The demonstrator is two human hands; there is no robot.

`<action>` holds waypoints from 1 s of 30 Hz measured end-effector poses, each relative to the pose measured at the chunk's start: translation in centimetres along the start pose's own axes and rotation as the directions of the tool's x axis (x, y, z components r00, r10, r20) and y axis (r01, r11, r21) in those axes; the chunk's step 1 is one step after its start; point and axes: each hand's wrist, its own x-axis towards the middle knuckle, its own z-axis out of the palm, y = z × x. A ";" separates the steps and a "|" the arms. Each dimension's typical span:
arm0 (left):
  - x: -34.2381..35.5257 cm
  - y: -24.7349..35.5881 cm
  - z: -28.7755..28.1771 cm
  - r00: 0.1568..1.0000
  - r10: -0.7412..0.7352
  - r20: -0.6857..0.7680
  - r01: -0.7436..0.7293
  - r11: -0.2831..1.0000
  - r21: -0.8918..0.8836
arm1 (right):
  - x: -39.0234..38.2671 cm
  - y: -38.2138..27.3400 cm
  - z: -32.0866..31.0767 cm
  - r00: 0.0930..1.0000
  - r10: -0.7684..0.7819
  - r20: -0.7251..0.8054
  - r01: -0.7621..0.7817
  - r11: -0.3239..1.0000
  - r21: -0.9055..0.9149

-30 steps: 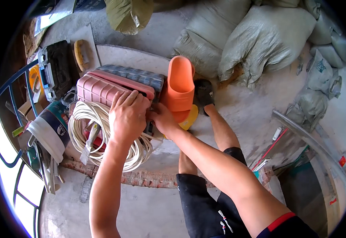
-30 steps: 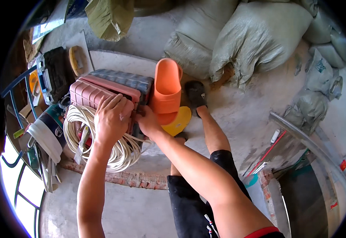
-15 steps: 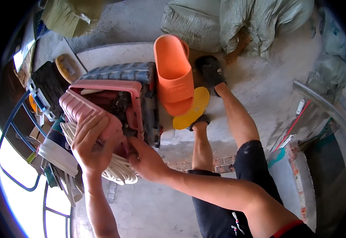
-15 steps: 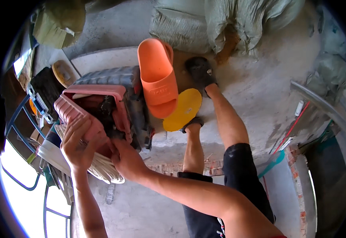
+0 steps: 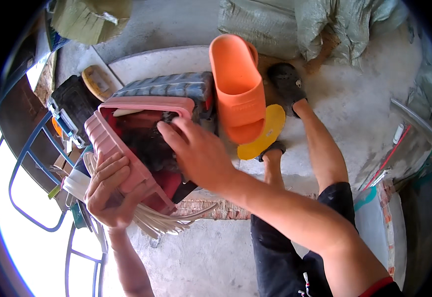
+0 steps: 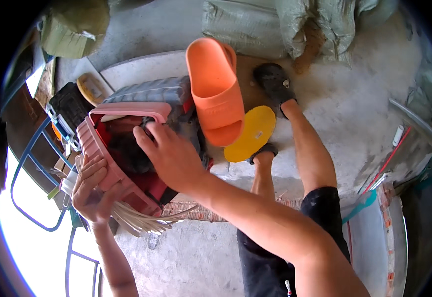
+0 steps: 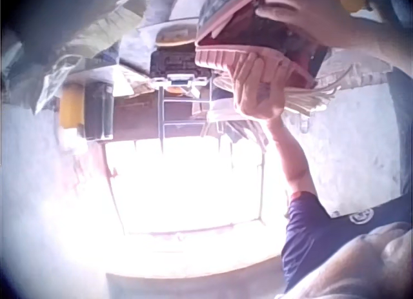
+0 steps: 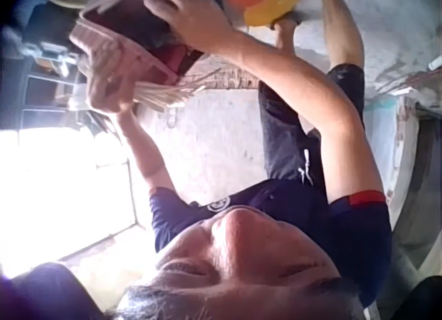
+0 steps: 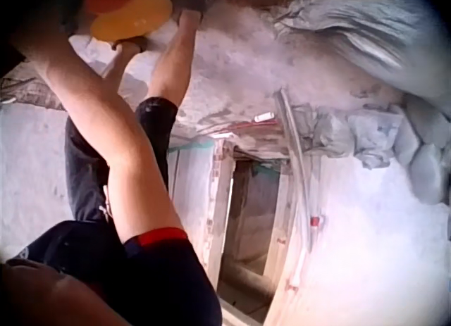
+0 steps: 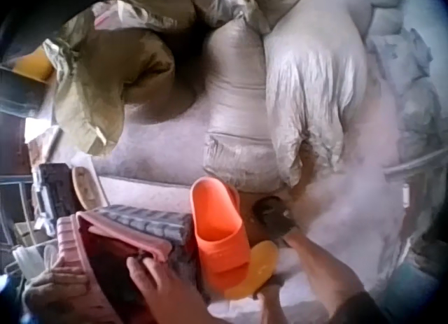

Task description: The person applies mortar to a concrete beam using a trowel, then lifts and places a lightweight concrete block onto the beam. Later, the person walks through a construction site, handles a power tool, and organizes electrical cables and tools in a storage bag.

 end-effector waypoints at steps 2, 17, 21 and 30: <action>0.0 0.0 0.1 1.000 -0.003 0.019 0.003 0.999 0.032 | 2.3 0.6 -0.2 0.988 -0.143 0.058 0.150 0.977 -0.149; -1.0 -1.1 -1.5 1.000 0.011 0.027 -0.009 0.998 -0.055 | 4.9 -3.0 5.7 0.927 -0.287 0.241 0.375 0.734 -0.566; -0.8 -1.2 -1.3 0.999 0.043 0.026 -0.042 0.999 -0.028 | 6.5 -3.0 7.0 0.873 -0.150 0.465 0.447 0.628 -0.637; -0.9 -1.3 -1.6 0.998 0.058 0.010 -0.058 0.996 -0.064 | 5.2 -2.0 4.7 0.912 -0.308 0.273 0.328 0.944 -0.033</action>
